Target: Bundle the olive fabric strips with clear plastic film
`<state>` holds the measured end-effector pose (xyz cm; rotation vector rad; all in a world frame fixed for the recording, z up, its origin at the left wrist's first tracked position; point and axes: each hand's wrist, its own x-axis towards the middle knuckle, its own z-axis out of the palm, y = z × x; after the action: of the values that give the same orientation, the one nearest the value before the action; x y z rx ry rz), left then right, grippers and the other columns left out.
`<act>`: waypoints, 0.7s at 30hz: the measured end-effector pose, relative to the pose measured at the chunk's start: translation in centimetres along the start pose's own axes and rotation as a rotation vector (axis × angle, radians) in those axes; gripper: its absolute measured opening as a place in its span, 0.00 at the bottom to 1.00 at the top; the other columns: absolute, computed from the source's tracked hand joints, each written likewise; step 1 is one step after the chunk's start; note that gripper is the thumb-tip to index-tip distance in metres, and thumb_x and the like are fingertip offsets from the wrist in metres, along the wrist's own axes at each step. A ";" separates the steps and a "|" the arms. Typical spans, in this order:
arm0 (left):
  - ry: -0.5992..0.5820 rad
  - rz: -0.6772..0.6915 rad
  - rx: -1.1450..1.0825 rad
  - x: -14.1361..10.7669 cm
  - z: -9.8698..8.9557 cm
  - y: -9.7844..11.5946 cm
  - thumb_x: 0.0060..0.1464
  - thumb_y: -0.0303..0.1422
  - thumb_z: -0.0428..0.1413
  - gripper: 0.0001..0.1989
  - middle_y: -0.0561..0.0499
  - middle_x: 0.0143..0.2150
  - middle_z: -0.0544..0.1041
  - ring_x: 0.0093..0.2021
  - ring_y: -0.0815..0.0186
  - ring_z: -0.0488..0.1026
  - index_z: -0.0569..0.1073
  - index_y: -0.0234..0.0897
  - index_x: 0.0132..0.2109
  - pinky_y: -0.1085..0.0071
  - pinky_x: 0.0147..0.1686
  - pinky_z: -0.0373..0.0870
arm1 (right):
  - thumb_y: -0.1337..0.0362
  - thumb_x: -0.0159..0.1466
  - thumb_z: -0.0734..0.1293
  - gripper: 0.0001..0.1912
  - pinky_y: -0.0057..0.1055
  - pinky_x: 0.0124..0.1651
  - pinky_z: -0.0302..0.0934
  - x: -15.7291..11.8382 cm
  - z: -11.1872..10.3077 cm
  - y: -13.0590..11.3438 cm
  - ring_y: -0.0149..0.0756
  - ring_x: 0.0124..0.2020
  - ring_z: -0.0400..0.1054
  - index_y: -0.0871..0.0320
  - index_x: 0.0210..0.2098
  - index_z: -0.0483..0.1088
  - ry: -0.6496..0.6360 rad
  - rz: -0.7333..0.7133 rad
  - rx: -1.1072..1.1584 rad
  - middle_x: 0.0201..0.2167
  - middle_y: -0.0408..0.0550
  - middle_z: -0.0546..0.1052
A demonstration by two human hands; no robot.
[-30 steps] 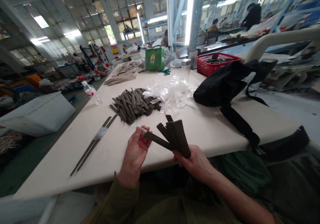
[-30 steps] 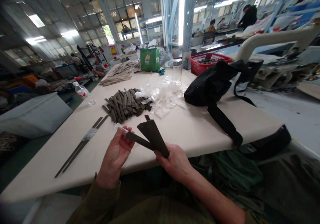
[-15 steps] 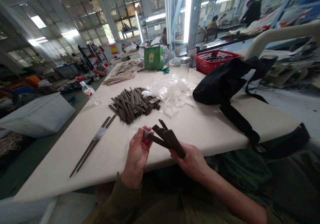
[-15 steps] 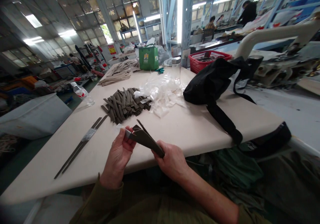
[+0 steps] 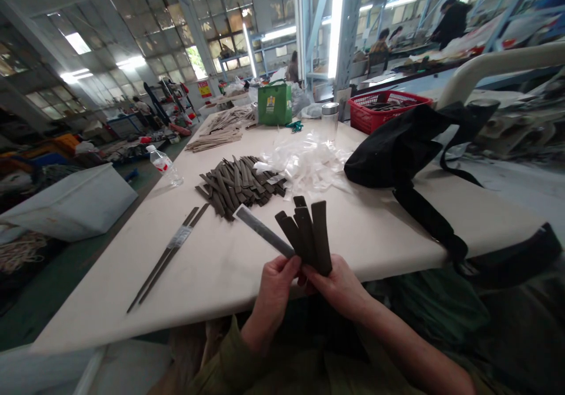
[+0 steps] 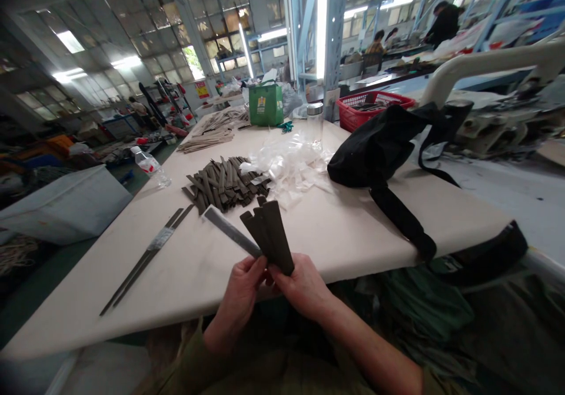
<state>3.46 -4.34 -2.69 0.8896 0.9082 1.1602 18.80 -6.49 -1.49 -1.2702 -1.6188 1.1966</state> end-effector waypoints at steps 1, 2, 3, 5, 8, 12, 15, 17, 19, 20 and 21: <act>-0.035 0.002 0.014 -0.1 0.1 0.0 0.50 0.39 0.62 0.14 0.52 0.23 0.75 0.24 0.69 0.70 0.76 0.31 0.28 0.72 0.29 0.67 | 0.56 0.63 0.61 0.19 0.26 0.26 0.63 0.1 0.1 0.0 0.34 0.22 0.71 0.60 0.24 0.73 0.007 0.005 0.012 0.20 0.47 0.76; -0.034 0.034 -0.003 0.0 0.2 0.2 0.50 0.39 0.62 0.13 0.51 0.25 0.76 0.27 0.68 0.71 0.77 0.31 0.31 0.72 0.30 0.68 | 0.56 0.63 0.61 0.18 0.26 0.26 0.63 0.1 0.1 0.0 0.34 0.22 0.71 0.60 0.24 0.73 0.010 0.015 0.015 0.21 0.47 0.76; 0.004 0.092 -0.042 0.2 0.1 0.7 0.49 0.40 0.62 0.13 0.50 0.30 0.78 0.31 0.67 0.73 0.78 0.33 0.35 0.71 0.34 0.69 | 0.56 0.63 0.61 0.18 0.26 0.26 0.63 0.2 0.2 0.0 0.34 0.21 0.71 0.60 0.24 0.73 0.011 0.027 0.009 0.20 0.47 0.76; 0.134 0.219 -0.128 0.6 -0.1 1.8 0.48 0.39 0.63 0.15 0.48 0.40 0.79 0.41 0.64 0.74 0.78 0.36 0.41 0.70 0.42 0.69 | 0.56 0.63 0.61 0.18 0.27 0.27 0.63 0.2 0.4 0.2 0.35 0.21 0.70 0.60 0.24 0.73 0.012 0.035 -0.027 0.19 0.47 0.76; 0.213 0.209 -0.113 0.6 0.0 1.6 0.46 0.40 0.64 0.14 0.49 0.36 0.79 0.37 0.66 0.74 0.78 0.34 0.36 0.71 0.40 0.69 | 0.55 0.64 0.61 0.20 0.28 0.28 0.63 0.3 0.7 0.3 0.36 0.21 0.71 0.60 0.24 0.74 0.030 0.010 -0.062 0.18 0.47 0.76; 0.094 0.049 0.045 -0.1 0.5 0.0 0.47 0.41 0.63 0.14 0.52 0.25 0.76 0.25 0.69 0.69 0.77 0.31 0.29 0.72 0.29 0.68 | 0.55 0.64 0.61 0.20 0.28 0.26 0.63 0.3 0.8 0.2 0.36 0.21 0.71 0.59 0.21 0.72 0.061 -0.021 -0.054 0.19 0.47 0.76; 0.160 0.195 -0.089 0.5 0.0 1.8 0.46 0.40 0.64 0.14 0.49 0.37 0.80 0.34 0.66 0.75 0.78 0.34 0.38 0.70 0.39 0.70 | 0.56 0.64 0.61 0.20 0.28 0.27 0.62 0.1 0.8 0.3 0.35 0.21 0.70 0.59 0.21 0.72 0.059 -0.033 -0.105 0.18 0.46 0.75; 0.243 0.299 -0.208 1.2 -0.4 3.2 0.46 0.39 0.65 0.15 0.48 0.43 0.79 0.40 0.65 0.76 0.78 0.37 0.40 0.69 0.44 0.70 | 0.56 0.63 0.61 0.19 0.28 0.28 0.62 0.0 0.9 0.3 0.35 0.21 0.70 0.59 0.21 0.72 0.058 -0.033 -0.130 0.17 0.46 0.75; 0.260 0.269 -0.239 1.3 -0.4 3.5 0.45 0.38 0.65 0.13 0.49 0.39 0.80 0.37 0.66 0.76 0.79 0.35 0.37 0.70 0.42 0.70 | 0.56 0.63 0.61 0.19 0.28 0.28 0.62 0.1 1.0 0.4 0.36 0.21 0.70 0.59 0.21 0.72 0.060 -0.022 -0.122 0.18 0.46 0.75; 0.239 0.213 -0.225 1.1 -0.2 3.1 0.46 0.38 0.65 0.12 0.49 0.35 0.80 0.34 0.67 0.76 0.79 0.34 0.35 0.71 0.39 0.70 | 0.56 0.63 0.61 0.19 0.28 0.27 0.62 0.2 1.0 0.4 0.36 0.21 0.71 0.59 0.21 0.72 0.064 -0.014 -0.108 0.18 0.47 0.75; 0.198 0.148 -0.200 0.8 0.2 2.4 0.47 0.38 0.64 0.12 0.50 0.32 0.79 0.31 0.68 0.74 0.79 0.33 0.34 0.71 0.37 0.71 | 0.55 0.63 0.61 0.19 0.28 0.27 0.62 0.2 1.0 0.4 0.36 0.21 0.71 0.59 0.21 0.72 0.070 -0.006 -0.092 0.19 0.47 0.76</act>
<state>2.89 -3.16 -0.52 0.6966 0.8782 1.4600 17.93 -6.45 -2.19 -1.3492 -1.6409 1.0731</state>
